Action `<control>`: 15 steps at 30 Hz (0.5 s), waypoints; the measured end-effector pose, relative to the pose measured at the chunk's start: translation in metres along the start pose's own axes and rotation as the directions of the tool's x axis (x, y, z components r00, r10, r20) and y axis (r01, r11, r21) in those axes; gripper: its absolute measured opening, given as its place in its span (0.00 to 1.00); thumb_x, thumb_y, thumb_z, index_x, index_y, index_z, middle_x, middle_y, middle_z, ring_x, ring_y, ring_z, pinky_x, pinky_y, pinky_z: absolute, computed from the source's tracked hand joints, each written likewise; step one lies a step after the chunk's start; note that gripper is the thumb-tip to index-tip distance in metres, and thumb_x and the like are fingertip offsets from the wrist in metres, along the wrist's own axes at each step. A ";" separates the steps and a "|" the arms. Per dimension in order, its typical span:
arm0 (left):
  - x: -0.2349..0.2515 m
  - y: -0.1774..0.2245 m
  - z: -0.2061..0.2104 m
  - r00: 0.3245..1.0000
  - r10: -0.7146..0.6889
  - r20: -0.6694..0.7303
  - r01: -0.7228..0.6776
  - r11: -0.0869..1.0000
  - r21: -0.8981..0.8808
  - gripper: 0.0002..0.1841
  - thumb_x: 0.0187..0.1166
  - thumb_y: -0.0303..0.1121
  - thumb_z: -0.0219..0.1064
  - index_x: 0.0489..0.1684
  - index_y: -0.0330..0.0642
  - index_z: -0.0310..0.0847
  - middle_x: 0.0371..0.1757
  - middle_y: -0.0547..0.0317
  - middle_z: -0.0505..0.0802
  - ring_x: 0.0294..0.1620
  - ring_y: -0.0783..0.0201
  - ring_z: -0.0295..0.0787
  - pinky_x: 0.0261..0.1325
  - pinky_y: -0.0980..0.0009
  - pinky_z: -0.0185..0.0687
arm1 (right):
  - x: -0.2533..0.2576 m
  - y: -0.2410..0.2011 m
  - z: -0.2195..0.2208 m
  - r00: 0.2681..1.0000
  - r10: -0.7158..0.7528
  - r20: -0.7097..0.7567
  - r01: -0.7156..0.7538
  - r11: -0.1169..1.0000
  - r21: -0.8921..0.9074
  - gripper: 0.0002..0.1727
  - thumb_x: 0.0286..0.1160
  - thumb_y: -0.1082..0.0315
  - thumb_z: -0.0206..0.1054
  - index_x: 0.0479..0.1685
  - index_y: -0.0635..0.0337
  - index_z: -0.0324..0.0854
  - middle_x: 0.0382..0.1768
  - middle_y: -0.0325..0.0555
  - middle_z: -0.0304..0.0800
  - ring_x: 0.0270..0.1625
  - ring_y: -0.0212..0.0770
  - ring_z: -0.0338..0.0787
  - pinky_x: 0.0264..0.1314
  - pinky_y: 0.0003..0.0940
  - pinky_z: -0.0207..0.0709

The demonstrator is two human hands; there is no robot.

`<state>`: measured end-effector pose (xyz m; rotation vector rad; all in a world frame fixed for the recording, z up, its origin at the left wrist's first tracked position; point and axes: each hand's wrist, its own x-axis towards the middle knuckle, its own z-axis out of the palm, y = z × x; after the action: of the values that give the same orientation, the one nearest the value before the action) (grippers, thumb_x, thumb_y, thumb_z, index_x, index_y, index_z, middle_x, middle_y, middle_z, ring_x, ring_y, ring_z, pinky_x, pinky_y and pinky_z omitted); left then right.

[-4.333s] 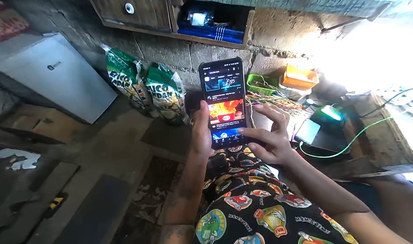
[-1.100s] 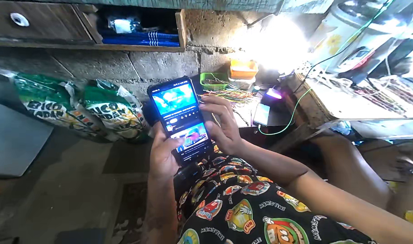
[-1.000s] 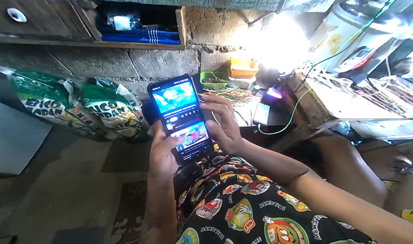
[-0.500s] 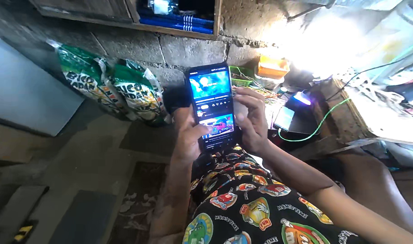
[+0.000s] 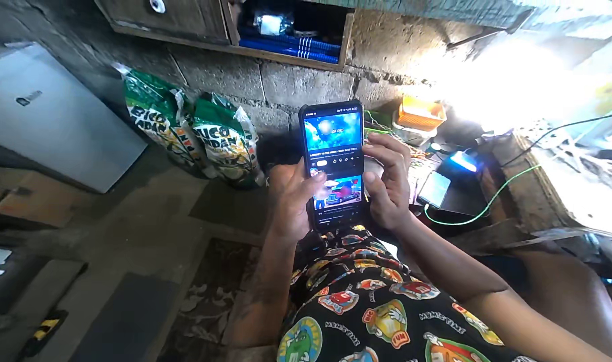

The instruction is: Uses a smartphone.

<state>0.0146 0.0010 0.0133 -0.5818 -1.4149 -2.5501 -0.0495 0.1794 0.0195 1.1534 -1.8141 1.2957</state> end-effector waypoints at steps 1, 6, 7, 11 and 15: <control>0.000 0.000 0.000 1.000 -0.003 0.007 0.003 1.000 -0.004 0.17 0.89 0.42 0.53 0.71 0.54 0.77 0.55 0.66 0.93 0.54 0.71 0.92 0.56 0.68 0.90 | 0.001 0.000 0.000 1.000 0.001 0.008 -0.001 1.000 -0.008 0.22 0.90 0.51 0.52 0.67 0.59 0.75 0.74 0.48 0.73 0.83 0.40 0.67 0.85 0.39 0.63; 0.001 -0.004 -0.001 1.000 0.009 0.023 -0.009 1.000 0.002 0.21 0.93 0.49 0.43 0.70 0.53 0.76 0.55 0.65 0.93 0.56 0.70 0.91 0.58 0.67 0.90 | 0.003 -0.003 -0.003 0.999 0.029 0.029 -0.028 0.999 -0.034 0.24 0.91 0.51 0.50 0.69 0.61 0.75 0.75 0.50 0.71 0.83 0.40 0.67 0.84 0.37 0.64; 0.002 -0.006 -0.002 1.000 0.021 0.017 -0.021 1.000 0.011 0.21 0.93 0.51 0.44 0.67 0.53 0.78 0.54 0.65 0.93 0.55 0.70 0.92 0.57 0.67 0.91 | 0.003 -0.003 -0.004 0.999 0.033 0.029 -0.032 0.999 -0.040 0.24 0.91 0.51 0.50 0.69 0.61 0.75 0.75 0.50 0.71 0.84 0.41 0.66 0.84 0.38 0.64; 0.002 -0.008 -0.003 0.999 0.033 0.023 -0.033 0.999 0.005 0.25 0.90 0.57 0.47 0.63 0.51 0.81 0.53 0.62 0.94 0.55 0.67 0.93 0.57 0.63 0.91 | 0.001 -0.002 -0.006 0.999 0.042 0.029 -0.041 0.998 -0.056 0.24 0.91 0.52 0.50 0.69 0.60 0.74 0.76 0.50 0.71 0.84 0.41 0.65 0.85 0.39 0.62; 0.001 -0.007 -0.002 1.000 0.019 0.005 -0.019 1.000 0.017 0.24 0.90 0.57 0.47 0.64 0.53 0.81 0.55 0.63 0.93 0.56 0.68 0.92 0.57 0.64 0.91 | 0.002 -0.003 -0.005 0.999 0.042 0.021 -0.042 0.999 -0.030 0.24 0.91 0.51 0.50 0.70 0.60 0.74 0.75 0.49 0.71 0.83 0.40 0.67 0.83 0.38 0.65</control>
<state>0.0108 0.0031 0.0077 -0.5955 -1.4248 -2.5212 -0.0477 0.1829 0.0235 1.1230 -1.8759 1.2805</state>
